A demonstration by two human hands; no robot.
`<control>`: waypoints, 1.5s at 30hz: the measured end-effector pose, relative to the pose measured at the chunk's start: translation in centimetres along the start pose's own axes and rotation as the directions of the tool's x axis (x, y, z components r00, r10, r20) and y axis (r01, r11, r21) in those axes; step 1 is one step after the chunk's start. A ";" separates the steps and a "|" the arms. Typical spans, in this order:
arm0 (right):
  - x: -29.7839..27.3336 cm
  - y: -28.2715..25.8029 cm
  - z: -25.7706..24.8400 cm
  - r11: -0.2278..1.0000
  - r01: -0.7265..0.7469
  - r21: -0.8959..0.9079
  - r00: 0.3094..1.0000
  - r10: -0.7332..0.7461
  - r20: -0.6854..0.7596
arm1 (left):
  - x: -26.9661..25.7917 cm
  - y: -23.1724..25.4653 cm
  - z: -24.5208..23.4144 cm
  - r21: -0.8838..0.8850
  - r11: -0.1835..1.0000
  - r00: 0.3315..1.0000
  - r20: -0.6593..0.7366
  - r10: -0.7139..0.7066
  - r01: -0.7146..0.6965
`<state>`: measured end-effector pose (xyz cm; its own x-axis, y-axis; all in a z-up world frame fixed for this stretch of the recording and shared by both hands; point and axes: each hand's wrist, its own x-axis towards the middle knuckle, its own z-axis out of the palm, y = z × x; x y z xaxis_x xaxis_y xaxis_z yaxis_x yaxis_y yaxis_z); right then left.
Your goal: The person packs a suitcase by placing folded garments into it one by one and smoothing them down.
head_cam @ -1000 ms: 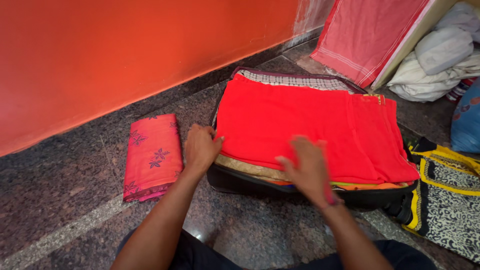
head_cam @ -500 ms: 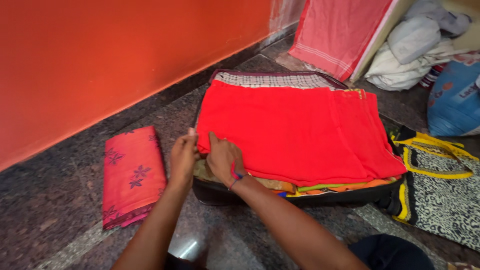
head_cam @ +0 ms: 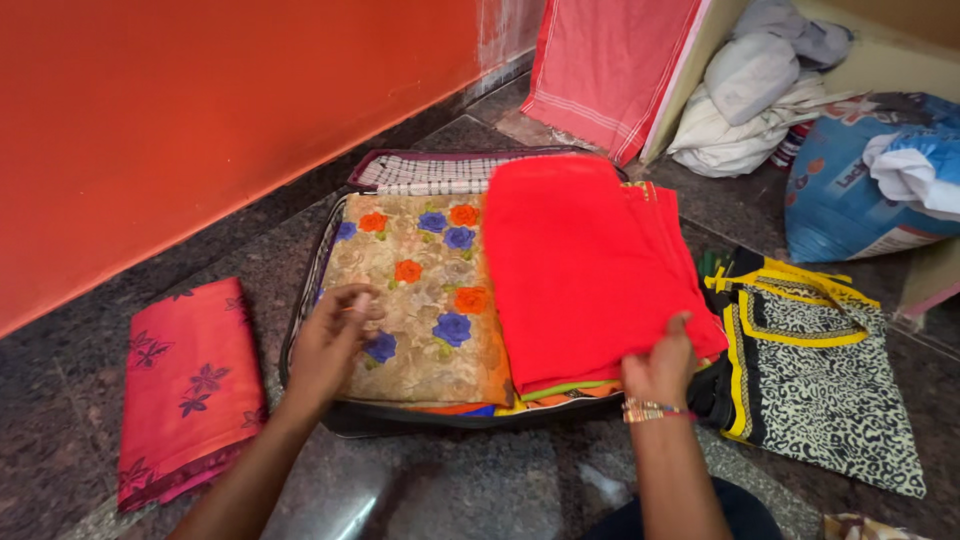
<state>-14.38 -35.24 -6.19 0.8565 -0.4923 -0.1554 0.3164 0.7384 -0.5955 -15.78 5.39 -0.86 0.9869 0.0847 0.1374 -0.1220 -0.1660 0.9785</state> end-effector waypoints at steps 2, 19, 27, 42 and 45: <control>-0.1 -0.3 -1.0 0.998 0.037 0.056 0.999 -0.038 0.025 | -1.2 1.9 2.0 0.191 0.980 0.997 0.066 0.035 -0.047; 0.2 -5.7 5.9 0.181 0.778 -0.601 0.561 -0.630 0.536 | 0.1 7.3 23.3 0.678 0.535 0.835 0.540 0.105 -0.505; 13.9 -0.2 8.1 -0.702 0.609 -0.369 0.737 0.329 0.591 | 0.4 2.5 26.1 0.687 0.535 0.789 0.611 -0.060 -0.491; 19.6 0.9 4.8 -0.697 0.586 -0.412 0.703 0.185 0.686 | 15.8 3.1 26.5 0.868 0.322 0.922 0.387 0.035 -0.377; 19.9 2.5 5.1 -0.607 0.604 -0.517 0.740 0.187 0.646 | 17.0 0.9 26.0 0.865 0.387 0.928 0.368 -0.058 -0.319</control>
<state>5.50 -40.85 -6.77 0.9567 0.0712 0.2824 0.1145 -0.9835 -0.1399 3.65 -18.90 -1.59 0.9618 -0.2733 0.0146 -0.2705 -0.9413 0.2018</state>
